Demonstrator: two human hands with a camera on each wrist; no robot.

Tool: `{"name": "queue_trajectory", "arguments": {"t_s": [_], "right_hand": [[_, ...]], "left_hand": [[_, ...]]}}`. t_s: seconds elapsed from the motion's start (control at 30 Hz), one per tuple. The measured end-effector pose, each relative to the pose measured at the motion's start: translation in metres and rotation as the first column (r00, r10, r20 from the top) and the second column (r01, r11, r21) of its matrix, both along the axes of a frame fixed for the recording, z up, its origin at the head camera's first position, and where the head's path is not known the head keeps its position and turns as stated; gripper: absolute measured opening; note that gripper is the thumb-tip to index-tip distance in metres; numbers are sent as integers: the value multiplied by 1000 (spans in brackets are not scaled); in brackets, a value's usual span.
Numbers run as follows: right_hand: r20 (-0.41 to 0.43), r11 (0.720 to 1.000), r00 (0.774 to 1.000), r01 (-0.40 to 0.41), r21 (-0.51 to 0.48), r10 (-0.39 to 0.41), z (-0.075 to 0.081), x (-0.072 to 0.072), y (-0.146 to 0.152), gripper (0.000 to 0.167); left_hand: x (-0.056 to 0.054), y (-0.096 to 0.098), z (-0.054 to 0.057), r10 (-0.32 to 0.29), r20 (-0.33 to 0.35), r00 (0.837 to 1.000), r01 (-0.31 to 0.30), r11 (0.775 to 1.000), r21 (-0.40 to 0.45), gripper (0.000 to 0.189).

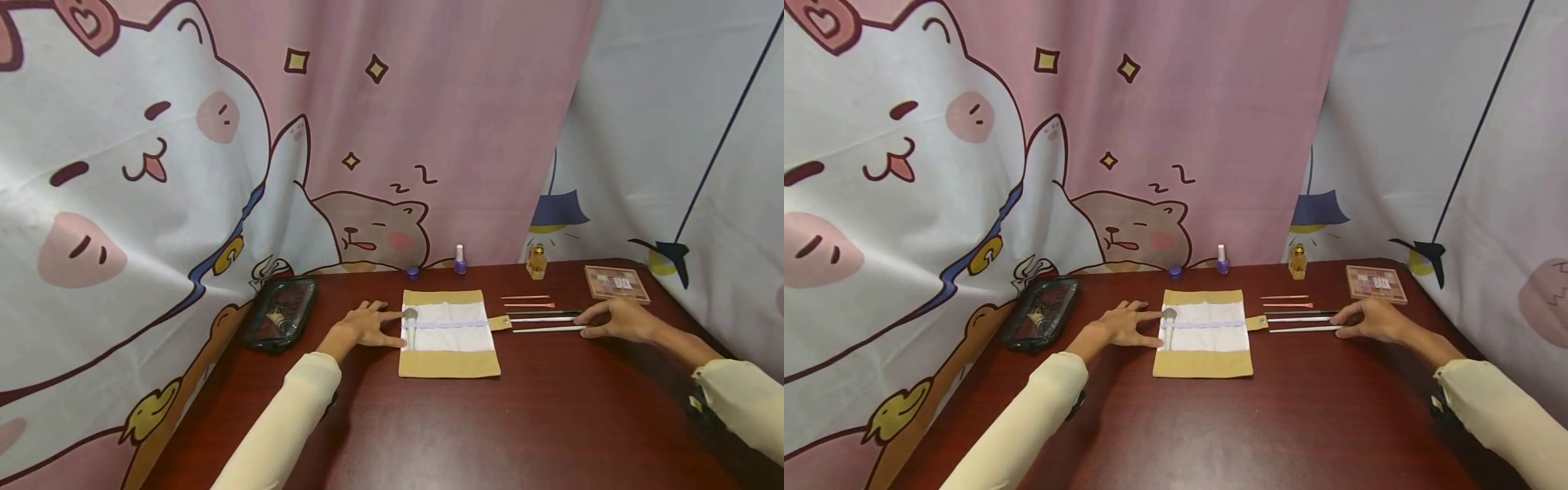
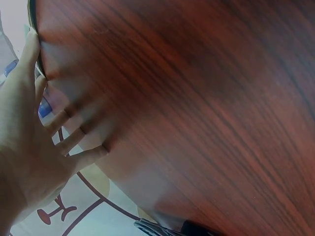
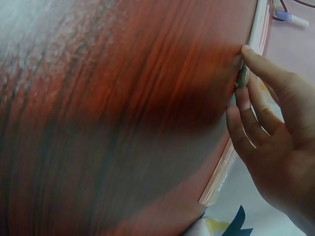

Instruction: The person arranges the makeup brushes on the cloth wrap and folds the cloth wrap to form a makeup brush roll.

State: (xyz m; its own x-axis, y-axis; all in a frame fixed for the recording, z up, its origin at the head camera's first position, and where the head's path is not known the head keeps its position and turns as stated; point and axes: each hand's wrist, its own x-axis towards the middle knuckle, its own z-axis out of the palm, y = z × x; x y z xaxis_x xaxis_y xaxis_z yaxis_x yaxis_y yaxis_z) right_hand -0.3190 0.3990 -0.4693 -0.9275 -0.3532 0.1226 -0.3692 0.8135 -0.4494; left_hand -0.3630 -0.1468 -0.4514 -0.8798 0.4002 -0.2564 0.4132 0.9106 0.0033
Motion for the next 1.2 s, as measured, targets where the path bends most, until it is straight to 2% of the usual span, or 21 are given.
{"name": "queue_trajectory", "arguments": {"t_s": [0.17,0.27,0.47,0.73,0.93,1.13,1.2], "right_hand": [[0,999,999,-47,-14,47,-1,2,1,12],[28,998,998,-54,-27,55,1,3,2,11],[100,982,991,-73,-172,91,13,6,3,16],[94,950,992,-52,-308,85,31,10,-3,26],[66,911,995,-40,-411,74,43,8,-17,34],[69,838,991,-62,-542,118,59,2,-41,38],[55,815,993,-53,-577,104,63,0,-52,37]], "left_hand": [[2,0,0,2,4,1000,-2,1000,9,85],[3,0,2,-2,6,1000,1,1000,14,85],[5,-2,4,-4,-5,1000,5,1000,25,84],[9,-1,6,-24,-12,1000,25,999,35,83],[11,0,7,-25,-8,1000,25,999,37,83],[8,-1,5,-17,-15,1000,17,999,27,85],[7,-1,4,-12,-14,1000,13,1000,24,85]]}}
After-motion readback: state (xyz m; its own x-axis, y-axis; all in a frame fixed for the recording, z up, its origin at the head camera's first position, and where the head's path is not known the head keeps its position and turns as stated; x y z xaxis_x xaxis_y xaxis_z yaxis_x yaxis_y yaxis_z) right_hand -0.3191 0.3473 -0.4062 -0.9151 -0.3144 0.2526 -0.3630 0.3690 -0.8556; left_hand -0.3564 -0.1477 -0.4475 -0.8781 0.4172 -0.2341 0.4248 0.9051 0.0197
